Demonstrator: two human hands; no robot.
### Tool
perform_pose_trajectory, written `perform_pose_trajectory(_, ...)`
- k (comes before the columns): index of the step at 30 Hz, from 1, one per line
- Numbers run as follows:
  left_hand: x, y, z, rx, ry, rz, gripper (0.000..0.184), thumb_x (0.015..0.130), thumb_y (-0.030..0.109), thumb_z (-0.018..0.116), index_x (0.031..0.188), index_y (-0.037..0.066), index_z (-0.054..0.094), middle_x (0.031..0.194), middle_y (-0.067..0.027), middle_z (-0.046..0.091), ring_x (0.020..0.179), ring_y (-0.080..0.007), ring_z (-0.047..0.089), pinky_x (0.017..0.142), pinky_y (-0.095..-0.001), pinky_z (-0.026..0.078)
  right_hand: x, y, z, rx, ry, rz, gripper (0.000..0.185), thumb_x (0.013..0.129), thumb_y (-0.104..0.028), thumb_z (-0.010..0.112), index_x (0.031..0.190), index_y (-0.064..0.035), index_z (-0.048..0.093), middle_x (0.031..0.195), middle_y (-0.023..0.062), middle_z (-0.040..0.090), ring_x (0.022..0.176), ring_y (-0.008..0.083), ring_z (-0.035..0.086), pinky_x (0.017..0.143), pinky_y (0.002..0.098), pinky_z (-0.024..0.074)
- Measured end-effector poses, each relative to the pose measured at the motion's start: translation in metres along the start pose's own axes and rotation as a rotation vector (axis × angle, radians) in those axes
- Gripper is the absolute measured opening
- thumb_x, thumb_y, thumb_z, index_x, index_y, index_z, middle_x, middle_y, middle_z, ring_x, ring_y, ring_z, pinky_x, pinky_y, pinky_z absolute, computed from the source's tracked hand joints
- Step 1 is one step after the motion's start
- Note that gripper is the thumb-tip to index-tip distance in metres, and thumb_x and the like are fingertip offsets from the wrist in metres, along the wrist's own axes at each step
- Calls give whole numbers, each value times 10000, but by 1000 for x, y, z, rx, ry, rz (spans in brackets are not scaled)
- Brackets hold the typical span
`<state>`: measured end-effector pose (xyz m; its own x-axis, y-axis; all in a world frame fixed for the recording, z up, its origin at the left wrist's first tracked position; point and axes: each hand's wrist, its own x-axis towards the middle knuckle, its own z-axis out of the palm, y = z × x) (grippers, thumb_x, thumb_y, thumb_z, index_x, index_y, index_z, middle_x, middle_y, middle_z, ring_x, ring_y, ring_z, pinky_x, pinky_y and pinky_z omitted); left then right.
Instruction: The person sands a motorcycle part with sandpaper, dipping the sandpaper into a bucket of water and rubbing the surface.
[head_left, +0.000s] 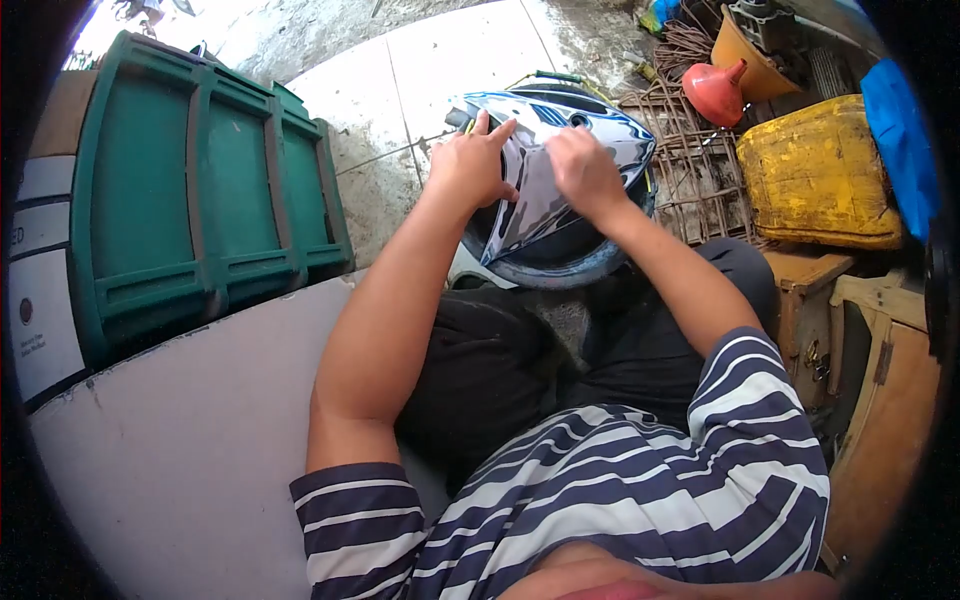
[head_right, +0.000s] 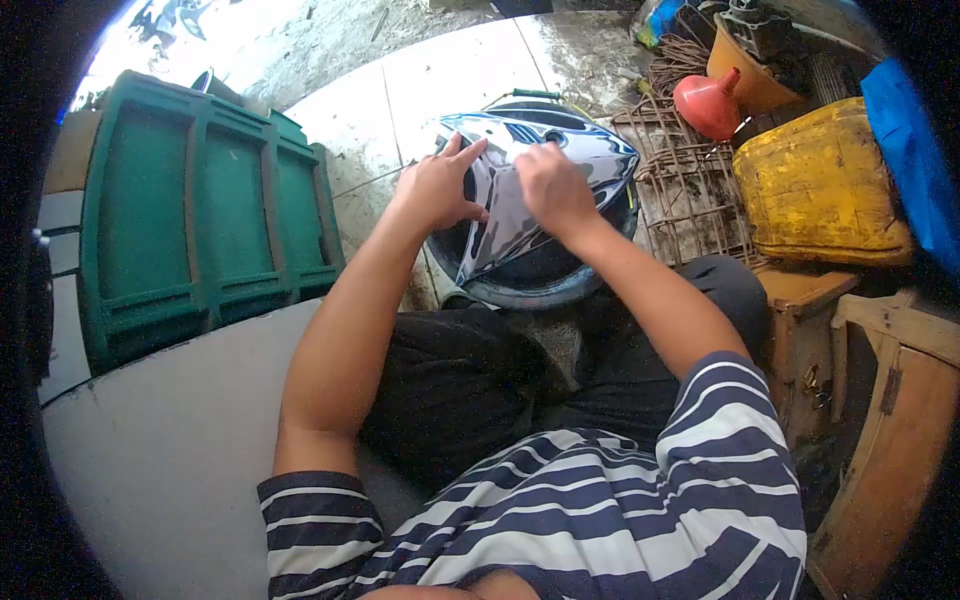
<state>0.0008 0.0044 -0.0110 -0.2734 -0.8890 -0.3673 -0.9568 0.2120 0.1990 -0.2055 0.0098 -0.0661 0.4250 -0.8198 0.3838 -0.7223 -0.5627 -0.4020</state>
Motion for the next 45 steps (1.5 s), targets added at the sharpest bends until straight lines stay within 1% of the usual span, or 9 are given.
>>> perform_pose_trajectory(3,1,1,-6,2,8,-3,1172,643,443,963,1644,311,367,1689,-184,370,1326,-430,615,1091,-507,526,-13,-24,-1,18,-76,-61,109,907,-67,556,884,-12,647,898,186,657,930,381,649,795,472,560)
perform_pose_trajectory(7,1,1,-4,-6,12,-7,1167,641,430,968,1640,308,377,1690,-183,368,1331,-426,611,1093,-512,526,4,-3,-7,-5,-24,48,104,901,-66,562,894,-5,645,912,181,657,943,374,656,834,451,567)
perform_pose_trajectory(10,1,2,-5,-4,2,-11,1170,635,424,973,1638,304,383,1688,-185,370,1339,-427,605,1093,-511,526,-7,-17,-4,25,-68,-46,109,909,-68,562,918,-15,656,912,178,656,940,371,657,836,452,570)
perform_pose_trajectory(15,1,1,0,-31,0,-7,1166,633,430,976,1633,300,391,1687,-188,371,1343,-428,602,1089,-505,526,5,0,-7,-11,-97,112,146,931,-72,535,942,4,660,969,194,686,982,379,665,856,459,569)
perform_pose_trajectory(34,1,2,-12,-44,1,-27,1075,642,413,960,1594,318,470,1674,-149,409,1347,-412,598,1104,-486,519,-10,-18,5,56,-101,-56,90,911,-94,549,887,-23,599,911,169,652,934,378,652,817,474,558)
perform_pose_trajectory(35,4,-1,-7,-39,21,-15,1053,655,409,955,1591,318,479,1672,-145,413,1343,-406,603,1105,-485,516,-16,-24,7,47,-71,-135,95,908,-97,546,897,-22,602,913,171,652,936,378,652,824,471,556)
perform_pose_trajectory(41,1,1,-12,-66,-4,-22,1035,668,423,951,1587,312,487,1668,-155,415,1342,-391,607,1113,-474,509,-7,-12,6,37,-49,-58,91,896,-81,548,915,-18,611,905,175,642,940,371,654,830,467,560)
perform_pose_trajectory(44,8,-3,-2,10,8,-22,1028,689,494,944,1590,364,466,1690,-101,403,1351,-324,622,1051,-529,528,-17,-19,11,50,-62,-106,74,895,-66,546,907,-15,600,906,178,643,947,380,651,824,474,564)
perform_pose_trajectory(45,6,-1,-4,27,14,-25,1014,703,486,937,1592,371,463,1689,-100,403,1339,-315,633,1048,-503,538,-14,-20,9,60,-59,-106,67,892,-60,550,905,-15,598,908,178,643,947,380,651,827,475,564)
